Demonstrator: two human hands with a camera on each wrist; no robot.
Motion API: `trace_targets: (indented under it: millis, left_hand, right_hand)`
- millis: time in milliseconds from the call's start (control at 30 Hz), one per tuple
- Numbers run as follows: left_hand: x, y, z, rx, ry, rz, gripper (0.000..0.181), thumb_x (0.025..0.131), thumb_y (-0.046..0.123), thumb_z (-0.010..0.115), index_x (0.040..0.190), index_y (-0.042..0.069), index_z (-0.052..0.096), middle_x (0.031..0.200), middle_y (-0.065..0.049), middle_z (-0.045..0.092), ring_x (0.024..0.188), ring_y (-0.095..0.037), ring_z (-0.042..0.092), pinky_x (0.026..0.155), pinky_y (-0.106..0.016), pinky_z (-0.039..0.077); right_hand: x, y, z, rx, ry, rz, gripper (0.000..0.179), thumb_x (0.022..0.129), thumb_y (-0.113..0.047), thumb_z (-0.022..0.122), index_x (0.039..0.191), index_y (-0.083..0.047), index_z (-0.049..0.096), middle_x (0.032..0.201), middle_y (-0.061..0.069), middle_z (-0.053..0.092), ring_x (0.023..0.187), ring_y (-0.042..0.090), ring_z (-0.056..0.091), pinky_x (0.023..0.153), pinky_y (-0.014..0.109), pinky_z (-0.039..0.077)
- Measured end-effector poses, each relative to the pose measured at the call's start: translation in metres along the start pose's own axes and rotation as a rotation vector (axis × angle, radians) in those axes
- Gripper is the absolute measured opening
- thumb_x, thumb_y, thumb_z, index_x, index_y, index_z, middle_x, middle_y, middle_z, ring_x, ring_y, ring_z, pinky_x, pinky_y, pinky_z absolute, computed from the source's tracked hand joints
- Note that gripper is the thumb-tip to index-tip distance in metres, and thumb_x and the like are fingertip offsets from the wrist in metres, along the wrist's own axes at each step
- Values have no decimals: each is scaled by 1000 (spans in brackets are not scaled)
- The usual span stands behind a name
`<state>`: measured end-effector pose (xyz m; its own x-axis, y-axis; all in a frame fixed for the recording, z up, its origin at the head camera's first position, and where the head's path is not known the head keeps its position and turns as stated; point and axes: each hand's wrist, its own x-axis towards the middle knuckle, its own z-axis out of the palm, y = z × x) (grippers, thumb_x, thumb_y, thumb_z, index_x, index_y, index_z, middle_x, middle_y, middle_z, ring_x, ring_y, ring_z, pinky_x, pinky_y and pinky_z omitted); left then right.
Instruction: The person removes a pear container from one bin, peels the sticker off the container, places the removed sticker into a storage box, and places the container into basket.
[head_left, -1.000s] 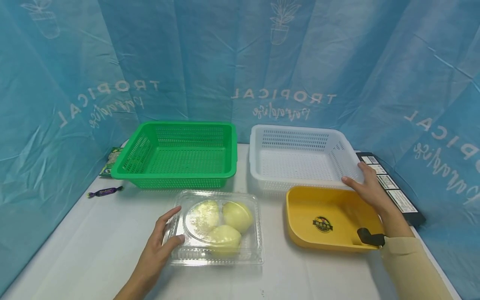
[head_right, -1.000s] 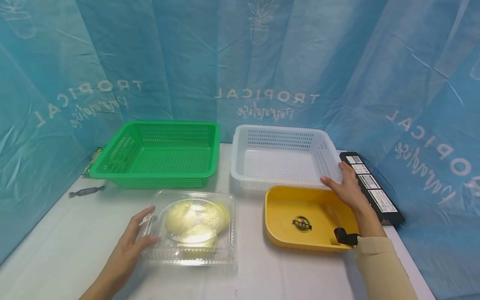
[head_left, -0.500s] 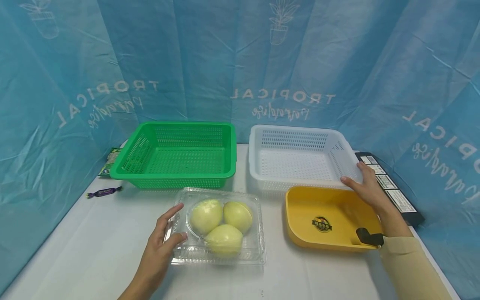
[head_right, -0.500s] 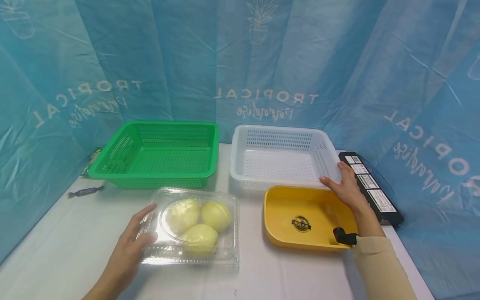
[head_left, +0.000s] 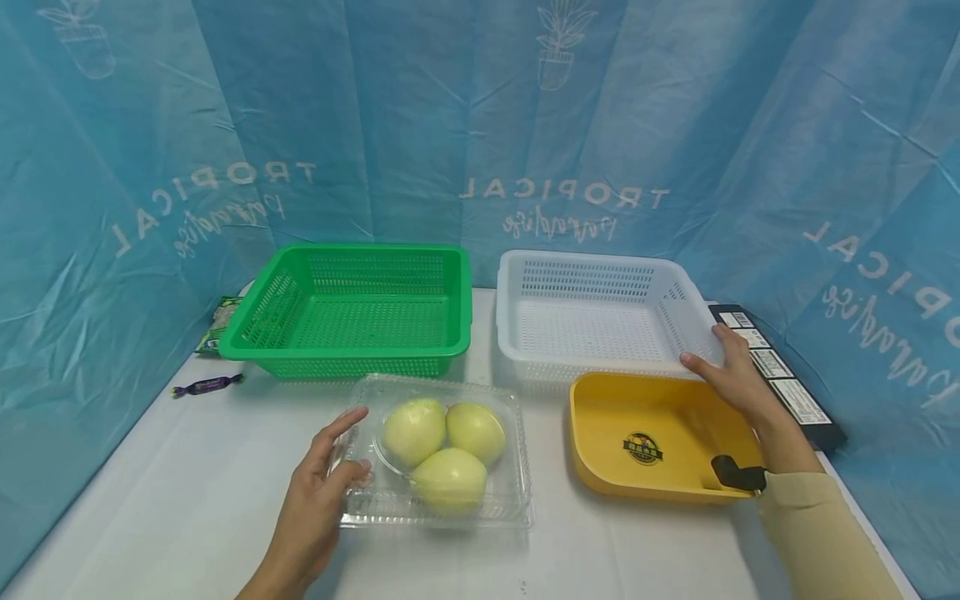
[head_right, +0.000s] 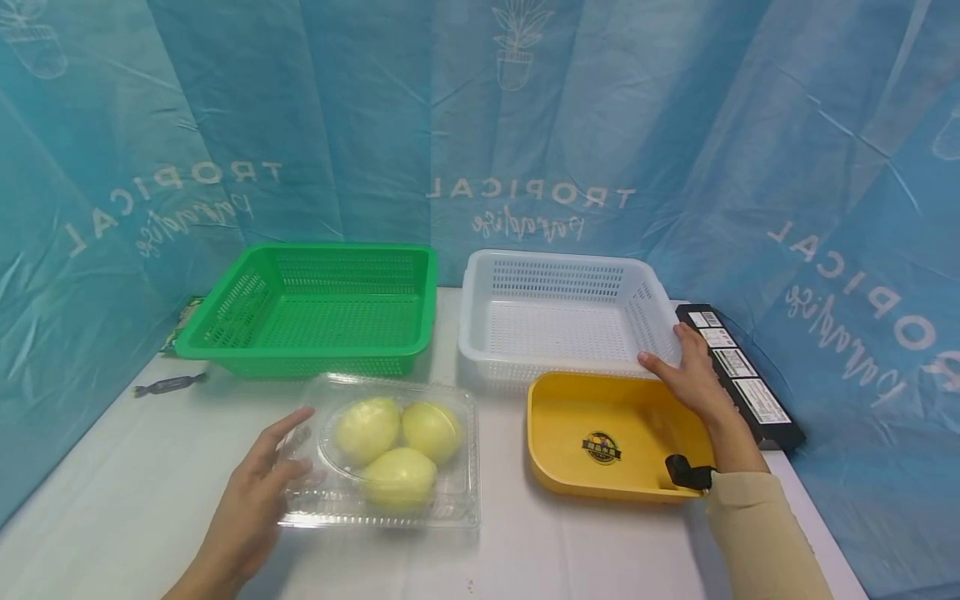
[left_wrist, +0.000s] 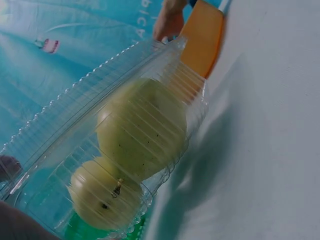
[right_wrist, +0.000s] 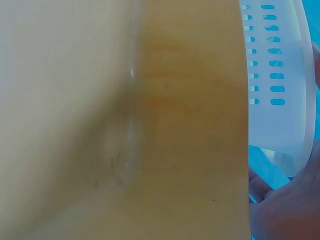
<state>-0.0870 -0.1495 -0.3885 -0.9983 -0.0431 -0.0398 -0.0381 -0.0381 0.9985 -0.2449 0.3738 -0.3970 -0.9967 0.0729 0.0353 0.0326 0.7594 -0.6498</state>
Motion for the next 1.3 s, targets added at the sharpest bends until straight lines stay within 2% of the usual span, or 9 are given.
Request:
trace_targets:
  millis: [67, 300, 533, 667, 833, 933, 1067, 1167, 1300]
  left_hand:
    - [0, 4, -1, -18, -5, -14, 60, 88, -1, 49, 142, 22, 39, 157, 1, 13, 147, -24, -3, 114, -51, 17]
    - [1, 23, 1, -94, -49, -30, 58, 92, 2, 44, 144, 25, 35, 150, -5, 19, 108, -18, 55, 78, -37, 56]
    - [7, 38, 10, -126, -99, -14, 59, 91, 0, 43, 145, 23, 33, 159, -1, -3, 143, -29, 14, 108, -40, 33]
    - [12, 45, 15, -137, -114, 5, 60, 90, -1, 42, 145, 22, 33, 159, 3, -4, 146, -27, -2, 90, -19, 38]
    - [21, 55, 22, -137, -122, 34, 59, 91, -1, 41, 145, 23, 34, 159, 5, -2, 146, -26, -2, 65, -13, 33]
    - [26, 60, 28, -155, -128, 43, 59, 91, -2, 41, 145, 22, 34, 159, 7, -2, 147, -25, -4, 100, -31, 36]
    - [36, 65, 36, -176, -122, 51, 59, 91, -2, 41, 144, 21, 34, 158, 7, 1, 147, -27, -1, 113, -62, 17]
    - [45, 68, 42, -184, -121, 58, 58, 91, -1, 40, 144, 23, 34, 157, 8, 4, 147, -27, 3, 111, -59, 26]
    - [57, 71, 52, -189, -115, 63, 58, 91, 1, 42, 143, 25, 36, 156, 11, 10, 138, -17, 26, 95, -30, 43]
  right_hand:
    - [0, 0, 0, 2, 0, -1, 100, 86, -54, 58, 152, -10, -4, 155, 27, -8, 118, 53, 30, 95, 71, 32]
    - [0, -1, 0, 6, -1, -8, 99, 86, -52, 58, 152, -10, -3, 155, 27, -8, 117, 53, 31, 95, 71, 32]
    - [1, 1, -1, 7, 0, -19, 97, 87, -51, 58, 152, -6, 0, 153, 29, -6, 116, 52, 32, 95, 71, 32]
    - [0, 0, -1, 10, -2, -16, 98, 87, -51, 58, 152, -8, -1, 154, 28, -7, 116, 53, 32, 95, 71, 32]
    - [1, -2, 0, 17, 1, -18, 97, 87, -51, 58, 152, -8, 0, 154, 28, -7, 117, 53, 31, 95, 71, 32]
    - [1, -2, 0, 16, 2, -22, 97, 87, -51, 58, 152, -8, 1, 154, 28, -7, 117, 53, 31, 95, 72, 32]
    - [1, 0, 0, 11, 7, -30, 97, 86, -51, 59, 152, -9, 2, 154, 27, -7, 116, 53, 32, 94, 71, 32]
    - [1, 0, 0, 12, 9, -34, 97, 86, -51, 59, 152, -9, 2, 155, 27, -7, 117, 53, 32, 94, 71, 32]
    - [2, 0, 0, 15, 4, -23, 98, 86, -52, 59, 152, -10, 1, 155, 26, -8, 118, 53, 31, 95, 71, 32]
